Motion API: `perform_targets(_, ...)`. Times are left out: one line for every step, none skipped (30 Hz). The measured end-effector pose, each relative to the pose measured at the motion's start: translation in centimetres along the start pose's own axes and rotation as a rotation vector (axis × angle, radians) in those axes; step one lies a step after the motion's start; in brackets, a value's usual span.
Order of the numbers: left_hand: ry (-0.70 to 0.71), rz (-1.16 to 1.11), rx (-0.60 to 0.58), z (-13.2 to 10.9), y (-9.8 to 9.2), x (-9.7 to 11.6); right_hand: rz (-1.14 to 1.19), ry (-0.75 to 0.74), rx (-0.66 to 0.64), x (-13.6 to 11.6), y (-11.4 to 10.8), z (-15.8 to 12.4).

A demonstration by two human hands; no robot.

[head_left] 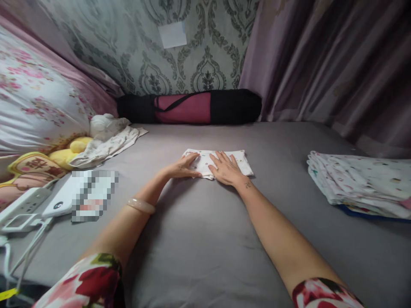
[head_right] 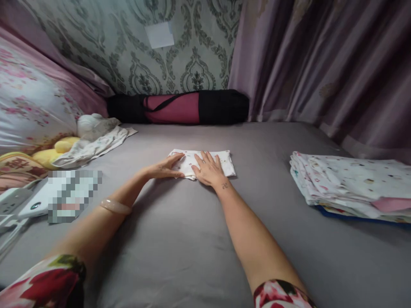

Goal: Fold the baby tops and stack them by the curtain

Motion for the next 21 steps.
perform_targets(0.002,0.002,-0.025,0.0,-0.2,-0.3,0.001,0.002,-0.005,0.1,0.0,0.0)
perform_targets(0.012,0.017,-0.046,0.1,-0.4,-0.5,0.001,0.005,-0.011,0.2,-0.1,0.1)
perform_targets(0.026,0.039,-0.060,0.3,-0.6,-0.6,0.003,0.006,-0.021,0.2,-0.2,0.1)
perform_targets(0.040,0.064,-0.069,0.4,-0.7,-0.6,0.007,0.006,-0.032,0.2,-0.3,0.2)
perform_targets(0.050,0.086,-0.061,0.7,-0.8,-0.5,0.014,0.007,-0.039,0.2,-0.4,0.4)
perform_targets(0.056,0.108,-0.031,1.0,-0.8,-0.2,0.019,0.009,-0.036,0.0,-0.5,0.5)
perform_targets(0.057,0.132,0.025,1.3,-0.6,0.2,0.020,0.009,-0.016,-0.1,-0.6,0.6)
perform_targets(0.055,0.157,0.103,1.7,-0.4,0.7,0.016,0.009,0.021,-0.3,-0.7,0.8)
perform_targets(0.052,0.186,0.192,2.0,0.0,1.3,0.004,0.008,0.076,-0.6,-0.8,1.0)
perform_targets(0.050,0.218,0.281,2.4,0.5,1.9,-0.013,0.005,0.138,-0.8,-0.7,1.1)
perform_targets(0.054,0.251,0.347,2.7,1.1,2.5,-0.031,0.000,0.188,-0.9,-0.6,1.3)
perform_targets(0.059,0.284,0.385,3.0,1.9,3.1,-0.045,-0.005,0.213,-1.1,-0.4,1.4)
perform_targets(0.063,0.315,0.395,3.1,2.7,3.6,-0.054,-0.008,0.212,-1.1,-0.2,1.4)
perform_targets(0.061,0.346,0.382,3.3,3.5,4.0,-0.059,-0.008,0.192,-1.1,0.1,1.5)
perform_targets(0.052,0.374,0.355,3.3,4.2,4.2,-0.061,-0.008,0.163,-1.1,0.5,1.5)
perform_targets(0.038,0.397,0.320,3.3,4.8,4.3,-0.062,-0.006,0.136,-1.0,0.8,1.5)
perform_targets(0.021,0.415,0.285,3.3,5.3,4.4,-0.063,-0.003,0.117,-0.9,1.0,1.5)
perform_targets(0.005,0.426,0.258,3.2,5.6,4.3,-0.063,0.001,0.109,-0.8,1.2,1.5)
perform_targets(-0.007,0.431,0.241,3.2,5.7,4.2,-0.062,0.002,0.105,-0.7,1.2,1.5)
perform_targets(-0.012,0.430,0.230,3.1,5.7,4.2,-0.059,0.003,0.103,-0.6,1.3,1.5)
perform_targets(-0.013,0.423,0.226,3.1,5.6,4.2,-0.055,0.002,0.101,-0.6,1.2,1.5)
Point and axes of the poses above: each hand's wrist, its own z-axis towards the middle knuckle, its own y-axis out of the palm, x = y × z, the point moved 1 cm from there along z, towards the middle knuckle, and after that the axes turned 9 degrees about x, right-handed, at the moved point
